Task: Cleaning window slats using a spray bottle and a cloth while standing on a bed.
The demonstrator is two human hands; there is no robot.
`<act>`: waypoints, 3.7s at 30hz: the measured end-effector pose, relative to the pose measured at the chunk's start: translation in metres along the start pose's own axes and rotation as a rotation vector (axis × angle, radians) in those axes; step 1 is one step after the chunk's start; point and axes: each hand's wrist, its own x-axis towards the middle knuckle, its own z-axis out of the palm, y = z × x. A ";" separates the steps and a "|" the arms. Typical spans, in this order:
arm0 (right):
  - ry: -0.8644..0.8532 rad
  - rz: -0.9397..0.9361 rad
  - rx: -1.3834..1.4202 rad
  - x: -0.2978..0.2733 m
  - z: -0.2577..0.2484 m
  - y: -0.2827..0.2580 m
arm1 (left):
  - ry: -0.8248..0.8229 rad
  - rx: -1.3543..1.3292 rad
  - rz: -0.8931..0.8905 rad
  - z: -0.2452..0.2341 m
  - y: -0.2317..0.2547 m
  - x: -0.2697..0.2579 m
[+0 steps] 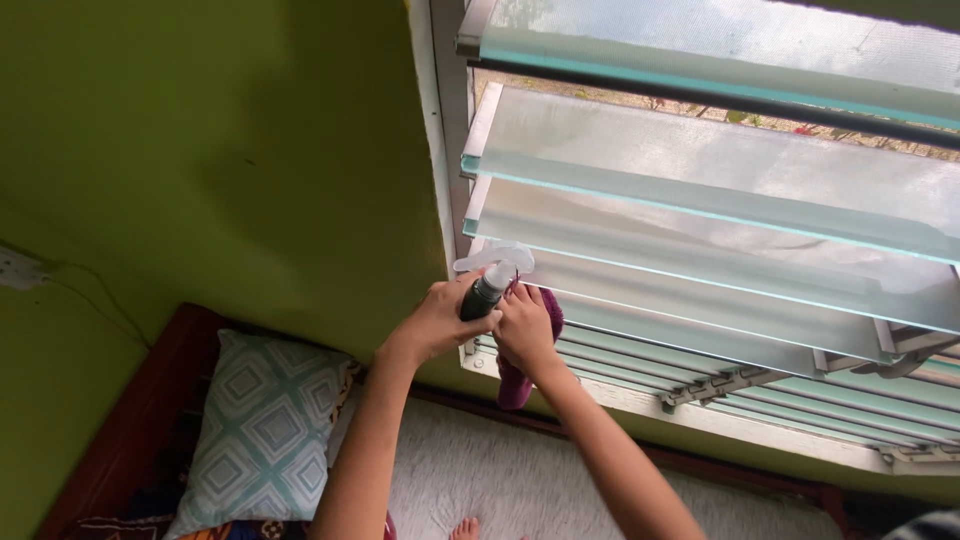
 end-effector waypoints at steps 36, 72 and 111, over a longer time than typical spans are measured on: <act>-0.086 0.128 0.264 0.018 0.022 0.033 | -0.008 -0.032 -0.027 -0.011 0.001 0.047; -0.184 0.454 0.216 0.039 0.057 0.119 | 0.121 0.091 -0.012 0.004 0.003 0.045; -0.407 0.369 0.188 0.048 -0.050 0.073 | 0.215 0.161 0.001 0.021 0.008 0.041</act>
